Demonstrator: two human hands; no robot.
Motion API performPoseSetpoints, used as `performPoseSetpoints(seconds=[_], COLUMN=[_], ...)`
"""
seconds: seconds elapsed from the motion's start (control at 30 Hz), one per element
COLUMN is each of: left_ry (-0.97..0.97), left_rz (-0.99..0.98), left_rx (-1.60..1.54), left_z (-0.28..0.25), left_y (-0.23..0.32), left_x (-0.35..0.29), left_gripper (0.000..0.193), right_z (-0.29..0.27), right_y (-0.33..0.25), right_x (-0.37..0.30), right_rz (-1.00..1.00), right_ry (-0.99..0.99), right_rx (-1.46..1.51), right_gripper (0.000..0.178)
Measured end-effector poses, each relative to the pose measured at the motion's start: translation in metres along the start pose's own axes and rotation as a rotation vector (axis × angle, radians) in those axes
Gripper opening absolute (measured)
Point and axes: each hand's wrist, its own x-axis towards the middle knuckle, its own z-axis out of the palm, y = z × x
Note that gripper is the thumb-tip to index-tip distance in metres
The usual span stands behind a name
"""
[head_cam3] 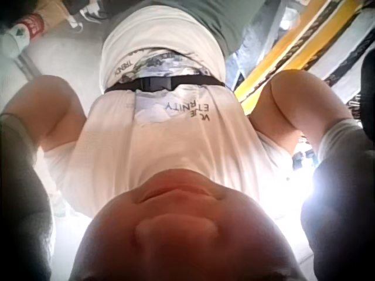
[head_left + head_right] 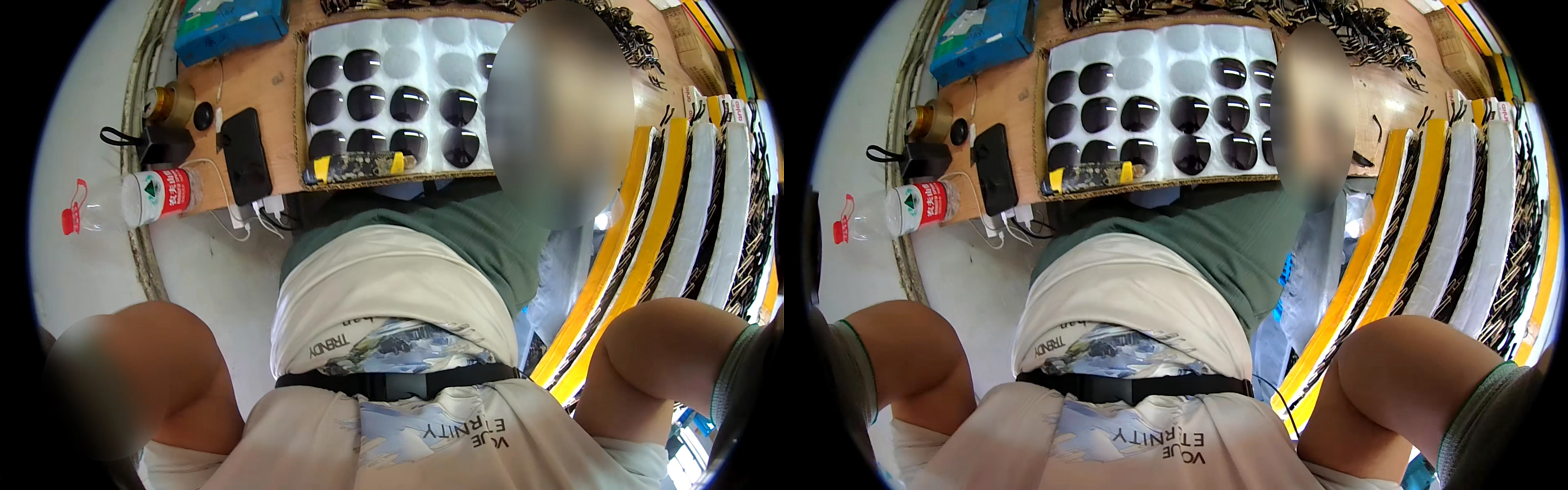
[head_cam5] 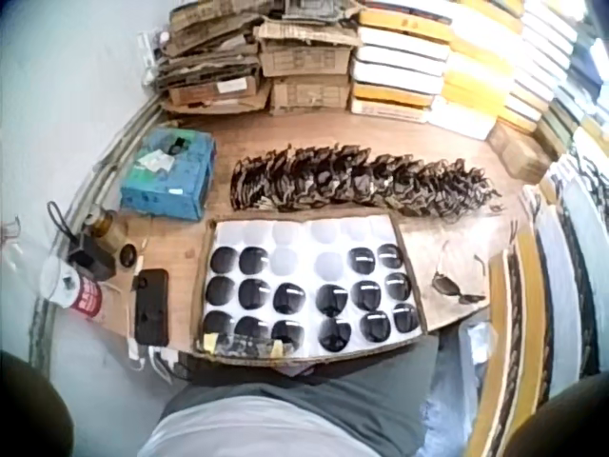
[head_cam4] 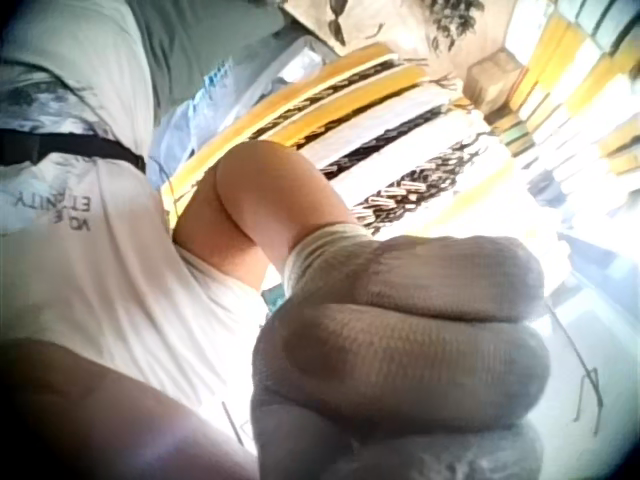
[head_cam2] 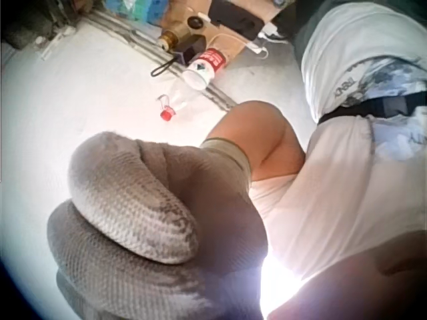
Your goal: The person assembles sunglasses by inserting lenses into frames at a workbench. They repeatedly pick up lenses and frames, fit them together, and place the completed pairs into a tray. The process is performed one at a time with gloved hands.
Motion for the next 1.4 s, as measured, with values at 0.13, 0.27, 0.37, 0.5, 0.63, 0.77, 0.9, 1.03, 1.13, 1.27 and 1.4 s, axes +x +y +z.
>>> performPoseSetpoints(seconds=[0.13, 0.27, 0.37, 0.5, 0.63, 0.77, 0.9, 1.03, 1.13, 1.27, 1.4], left_ry=[0.029, 0.045, 0.035, 0.014, -0.038, -0.048, -0.072, -0.081, -0.083, -0.095, -0.114], left_rz=[-0.007, -0.039, -0.087, -0.09, -0.113, -0.11, -0.103, -0.098, -0.097, -0.099, -0.102], left_rx=[0.002, -0.002, -0.05, -0.055, -0.077, -0.081, -0.073, -0.061, -0.052, -0.038, -0.019], left_z=[0.004, 0.009, 0.026, 0.027, 0.031, 0.034, 0.042, 0.05, 0.054, 0.057, 0.061], left_y=[-0.005, -0.013, -0.017, -0.024, -0.029, -0.033, -0.035, -0.038, -0.042, -0.044, -0.047], left_x=[-0.005, -0.013, -0.012, -0.016, -0.016, -0.012, -0.009, -0.009, -0.006, -0.003, 0.003], left_gripper=[0.059, 0.059, 0.059, 0.059, 0.059, 0.059, 0.059, 0.059, 0.059, 0.059, 0.059], right_z=[-0.001, 0.007, 0.008, 0.009, 0.004, 0.009, 0.014, 0.018, 0.024, 0.028, 0.034], right_y=[-0.006, -0.008, -0.005, -0.008, -0.014, -0.017, -0.02, -0.016, -0.012, -0.006, 0.005], right_x=[-0.005, -0.013, -0.012, -0.007, -0.001, -0.005, -0.008, -0.017, -0.018, -0.016, -0.008], right_rz=[0.011, 0.01, 0.045, 0.05, 0.074, 0.076, 0.067, 0.061, 0.062, 0.052, 0.037], right_ry=[0.042, 0.082, 0.045, 0.051, 0.025, 0.035, 0.049, 0.065, 0.077, 0.086, 0.082], right_rx=[-0.044, -0.073, -0.097, -0.07, -0.037, -0.036, -0.03, -0.029, -0.033, -0.025, -0.017], right_gripper=[0.042, 0.042, 0.041, 0.041, 0.04, 0.04, 0.039, 0.039, 0.039, 0.038, 0.038])
